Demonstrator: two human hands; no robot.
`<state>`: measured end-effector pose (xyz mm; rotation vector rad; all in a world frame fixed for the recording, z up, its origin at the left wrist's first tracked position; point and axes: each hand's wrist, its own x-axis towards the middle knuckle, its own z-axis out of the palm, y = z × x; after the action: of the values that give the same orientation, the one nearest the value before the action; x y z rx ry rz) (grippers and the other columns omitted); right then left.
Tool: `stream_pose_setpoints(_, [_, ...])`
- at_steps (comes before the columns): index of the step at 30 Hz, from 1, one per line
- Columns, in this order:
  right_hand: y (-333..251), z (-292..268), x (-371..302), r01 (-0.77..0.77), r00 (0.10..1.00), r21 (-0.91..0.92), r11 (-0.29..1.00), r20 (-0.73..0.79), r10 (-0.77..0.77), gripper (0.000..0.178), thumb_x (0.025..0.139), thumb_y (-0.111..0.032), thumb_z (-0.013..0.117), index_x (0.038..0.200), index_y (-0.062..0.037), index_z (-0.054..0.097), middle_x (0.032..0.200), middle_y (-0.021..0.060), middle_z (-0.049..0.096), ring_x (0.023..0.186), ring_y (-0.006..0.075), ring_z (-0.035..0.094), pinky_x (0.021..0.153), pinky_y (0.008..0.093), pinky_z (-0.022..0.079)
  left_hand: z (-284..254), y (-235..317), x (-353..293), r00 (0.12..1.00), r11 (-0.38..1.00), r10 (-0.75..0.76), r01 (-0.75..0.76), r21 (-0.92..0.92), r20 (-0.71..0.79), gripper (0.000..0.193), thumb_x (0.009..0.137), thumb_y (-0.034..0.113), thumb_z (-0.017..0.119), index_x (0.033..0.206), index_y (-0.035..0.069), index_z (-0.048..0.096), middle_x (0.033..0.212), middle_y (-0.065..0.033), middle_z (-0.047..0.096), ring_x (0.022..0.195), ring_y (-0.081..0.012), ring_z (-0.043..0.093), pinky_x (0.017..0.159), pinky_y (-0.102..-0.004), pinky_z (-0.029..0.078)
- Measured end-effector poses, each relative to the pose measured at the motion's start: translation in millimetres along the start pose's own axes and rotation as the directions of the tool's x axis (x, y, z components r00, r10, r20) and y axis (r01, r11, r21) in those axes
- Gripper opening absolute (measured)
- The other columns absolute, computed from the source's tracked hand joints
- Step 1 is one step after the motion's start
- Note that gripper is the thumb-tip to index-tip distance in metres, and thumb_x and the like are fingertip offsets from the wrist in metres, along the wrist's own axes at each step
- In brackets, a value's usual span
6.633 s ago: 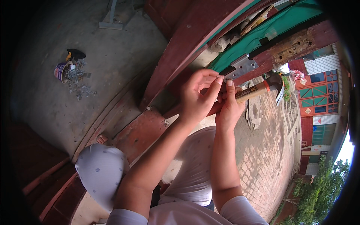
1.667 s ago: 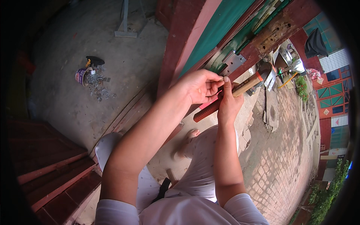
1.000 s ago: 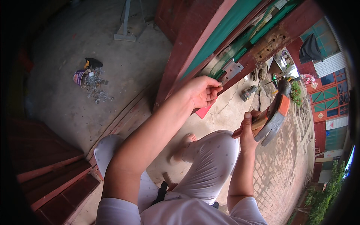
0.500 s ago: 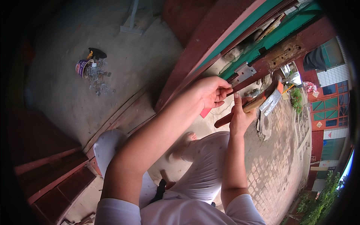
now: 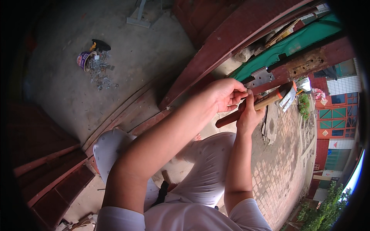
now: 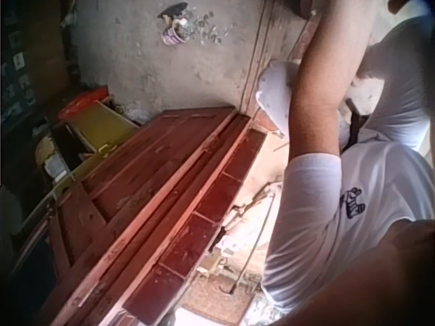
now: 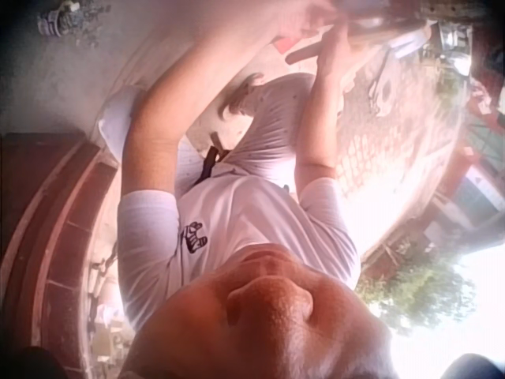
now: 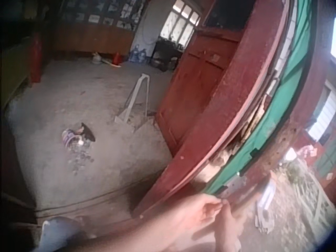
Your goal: The person aligns a metal hinge onto a wooden door frame and hammers fasteners into the hinge using a hammer.
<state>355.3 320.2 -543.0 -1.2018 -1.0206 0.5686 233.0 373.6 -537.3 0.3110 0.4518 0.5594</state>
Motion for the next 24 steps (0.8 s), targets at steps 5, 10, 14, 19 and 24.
stream_pose_setpoints(5, [3.4,1.5,0.8,0.002,1.0,0.032,1.0,-0.005,-0.002,0.016,0.089,-0.009,0.065,0.079,-0.0071,0.053,0.061,-0.0032,0.049,0.047,0.0041,0.042,0.042,0.0194,0.029,0.3,-1.9,-0.2,1.0,1.0,0.013,-0.013,-0.008,-0.018,0.009,0.077,0.019,0.065,0.072,0.015,0.06,0.068,0.0039,0.059,0.063,-0.0092,0.05,0.086,-0.0354,0.036])
stream_pose_setpoints(10, [5.1,-2.3,2.2,0.009,1.0,0.043,0.999,-0.002,-0.009,0.017,0.089,-0.009,0.065,0.079,-0.0073,0.052,0.061,-0.0032,0.049,0.046,0.0041,0.042,0.041,0.0194,0.029,2.5,-1.7,-2.4,0.999,1.0,0.019,-0.02,-0.015,-0.032,0.009,0.076,0.02,0.066,0.072,0.014,0.06,0.07,0.0029,0.059,0.066,-0.0101,0.051,0.086,-0.0357,0.036])
stream_pose_setpoints(14, [0.6,2.3,0.4,0.003,1.0,0.052,0.999,0.008,-0.003,0.019,0.089,-0.01,0.065,0.077,-0.0084,0.05,0.06,-0.0033,0.048,0.045,0.0041,0.041,0.04,0.0196,0.028,2.2,-1.3,-1.9,0.999,1.0,0.019,-0.02,-0.022,-0.042,0.009,0.076,0.02,0.067,0.072,0.014,0.06,0.072,0.0027,0.06,0.067,-0.0105,0.051,0.086,-0.0356,0.036])
stream_pose_setpoints(19, [-0.5,1.4,0.5,-0.003,1.0,0.042,0.999,0.008,0.003,0.02,0.089,-0.011,0.066,0.077,-0.0093,0.05,0.06,-0.0035,0.048,0.045,0.0042,0.041,0.04,0.0195,0.028,4.7,-0.5,-5.9,0.999,1.0,0.026,-0.025,0.004,-0.048,0.01,0.075,0.021,0.067,0.071,0.014,0.061,0.072,0.0032,0.06,0.067,-0.0107,0.052,0.083,-0.0337,0.038])
stream_pose_setpoints(24, [-3.5,2.8,-1.2,-0.041,0.999,0.063,0.997,-0.003,0.041,0.024,0.087,-0.013,0.069,0.077,-0.007,0.049,0.062,-0.0022,0.049,0.049,0.0045,0.043,0.044,0.02,0.032,2.4,-1.7,-4.4,0.999,1.0,0.028,-0.028,-0.006,-0.037,0.01,0.075,0.021,0.068,0.071,0.015,0.061,0.071,0.0034,0.06,0.065,-0.0104,0.053,0.08,-0.0323,0.039])
